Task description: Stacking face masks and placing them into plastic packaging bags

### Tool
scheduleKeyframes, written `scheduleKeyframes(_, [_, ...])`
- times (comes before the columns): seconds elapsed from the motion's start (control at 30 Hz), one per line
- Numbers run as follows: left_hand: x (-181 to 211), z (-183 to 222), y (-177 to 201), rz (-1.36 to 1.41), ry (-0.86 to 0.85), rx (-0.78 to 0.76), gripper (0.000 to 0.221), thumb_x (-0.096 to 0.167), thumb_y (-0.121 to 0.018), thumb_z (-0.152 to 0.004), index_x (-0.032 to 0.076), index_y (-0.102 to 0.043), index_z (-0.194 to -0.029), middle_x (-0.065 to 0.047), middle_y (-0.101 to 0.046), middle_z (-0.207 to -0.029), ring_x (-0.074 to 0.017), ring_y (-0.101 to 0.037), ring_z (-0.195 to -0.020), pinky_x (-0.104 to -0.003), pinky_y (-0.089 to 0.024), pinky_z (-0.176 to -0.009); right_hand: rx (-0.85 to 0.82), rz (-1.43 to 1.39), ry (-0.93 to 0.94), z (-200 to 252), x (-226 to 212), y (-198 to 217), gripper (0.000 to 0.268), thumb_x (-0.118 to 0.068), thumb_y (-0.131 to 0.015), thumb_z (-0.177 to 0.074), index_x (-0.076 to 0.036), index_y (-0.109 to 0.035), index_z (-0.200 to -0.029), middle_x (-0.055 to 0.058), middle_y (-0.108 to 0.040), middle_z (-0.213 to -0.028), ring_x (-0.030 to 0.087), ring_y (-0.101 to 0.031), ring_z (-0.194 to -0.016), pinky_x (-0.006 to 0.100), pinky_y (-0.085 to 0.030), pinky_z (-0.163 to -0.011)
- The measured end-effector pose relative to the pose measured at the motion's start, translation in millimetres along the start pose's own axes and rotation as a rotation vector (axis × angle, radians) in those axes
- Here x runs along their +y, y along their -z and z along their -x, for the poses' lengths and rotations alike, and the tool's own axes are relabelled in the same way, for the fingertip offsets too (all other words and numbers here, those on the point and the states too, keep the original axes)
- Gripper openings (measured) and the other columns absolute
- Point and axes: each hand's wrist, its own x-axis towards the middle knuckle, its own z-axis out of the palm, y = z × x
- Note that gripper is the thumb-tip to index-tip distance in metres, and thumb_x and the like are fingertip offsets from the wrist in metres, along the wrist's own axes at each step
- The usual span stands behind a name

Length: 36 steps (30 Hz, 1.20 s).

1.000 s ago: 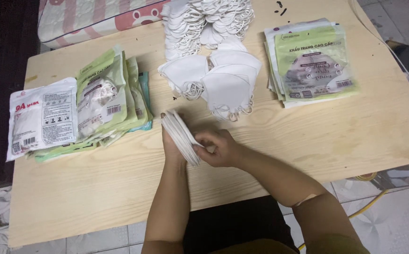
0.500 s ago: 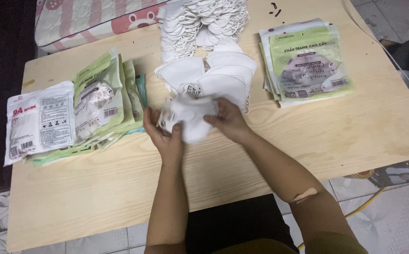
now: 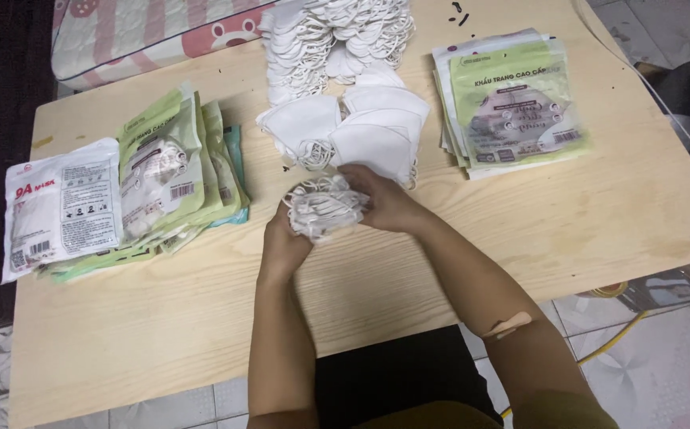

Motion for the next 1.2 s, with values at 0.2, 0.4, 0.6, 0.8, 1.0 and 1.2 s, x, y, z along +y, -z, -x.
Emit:
scheduleKeyframes(0.2, [-17, -2, -14, 0.095, -0.092, 0.029, 0.116, -0.003, -0.078, -0.068, 0.015, -0.017, -0.164, -0.034, -0.058, -0.14, -0.0527, -0.053, -0.13, -0.059, -0.045, -0.112, 0.024, 0.283, 0.045, 6, -15, -11, 0.092, -0.023, -0.081, -0.082, -0.024, -0.032, -0.159, 0.027, -0.06, -0.141, 0.05, -0.053, -0.131, 0.058, -0.04, -0.115])
scheduleKeyframes(0.4, [-34, -7, -25, 0.342, -0.265, 0.067, 0.118, -0.002, -0.082, -0.06, 0.009, -0.026, -0.163, -0.036, -0.06, -0.134, -0.0528, -0.055, -0.128, -0.057, -0.048, -0.106, 0.059, 0.406, 0.197, 5, 4, -5, 0.048, -0.025, -0.079, -0.075, -0.001, -0.067, -0.115, 0.031, -0.072, -0.105, 0.057, -0.064, -0.107, 0.064, -0.052, -0.098])
scheduleKeyframes(0.6, [-41, -11, -29, 0.116, -0.237, -0.035, 0.1, 0.004, -0.084, -0.067, 0.006, -0.038, -0.156, -0.033, -0.058, -0.138, -0.0545, -0.053, -0.129, -0.062, -0.047, -0.107, 0.007, 0.28, 0.263, 5, -8, 6, 0.038, -0.023, -0.081, -0.076, -0.001, -0.066, -0.103, 0.029, -0.069, -0.095, 0.05, -0.068, -0.1, 0.055, -0.054, -0.088])
scheduleKeyframes(0.8, [-7, 21, -22, -0.08, -0.519, 0.668, 0.068, 0.004, -0.084, -0.071, 0.008, -0.065, -0.137, -0.011, -0.057, -0.13, -0.0335, -0.055, -0.129, -0.044, -0.043, -0.115, -0.037, 0.307, 0.096, -6, 41, -3, 0.046, -0.034, -0.084, -0.074, 0.0, -0.073, -0.103, 0.025, -0.075, -0.094, 0.049, -0.07, -0.102, 0.058, -0.055, -0.088])
scheduleKeyframes(1.0, [162, 42, -71, -0.605, -0.589, -0.604, 0.041, 0.009, -0.07, -0.084, 0.007, -0.07, -0.125, -0.022, -0.077, -0.103, -0.05, -0.07, -0.1, -0.057, -0.056, -0.079, 0.017, 0.247, 0.053, -2, 45, 21, 0.059, -0.048, -0.083, -0.075, -0.011, -0.068, -0.118, 0.016, -0.075, -0.101, 0.037, -0.073, -0.104, 0.046, -0.059, -0.087])
scheduleKeyframes(1.2, [152, -29, -215, -0.823, -0.762, -0.436, 0.045, 0.021, -0.059, -0.098, 0.007, -0.06, -0.141, -0.02, -0.065, -0.133, -0.0357, -0.061, -0.126, -0.047, -0.044, -0.107, 0.114, 0.125, 0.021, 18, 19, 60, 0.059, -0.043, -0.085, -0.075, -0.007, -0.067, -0.119, 0.018, -0.075, -0.102, 0.038, -0.073, -0.099, 0.048, -0.059, -0.08])
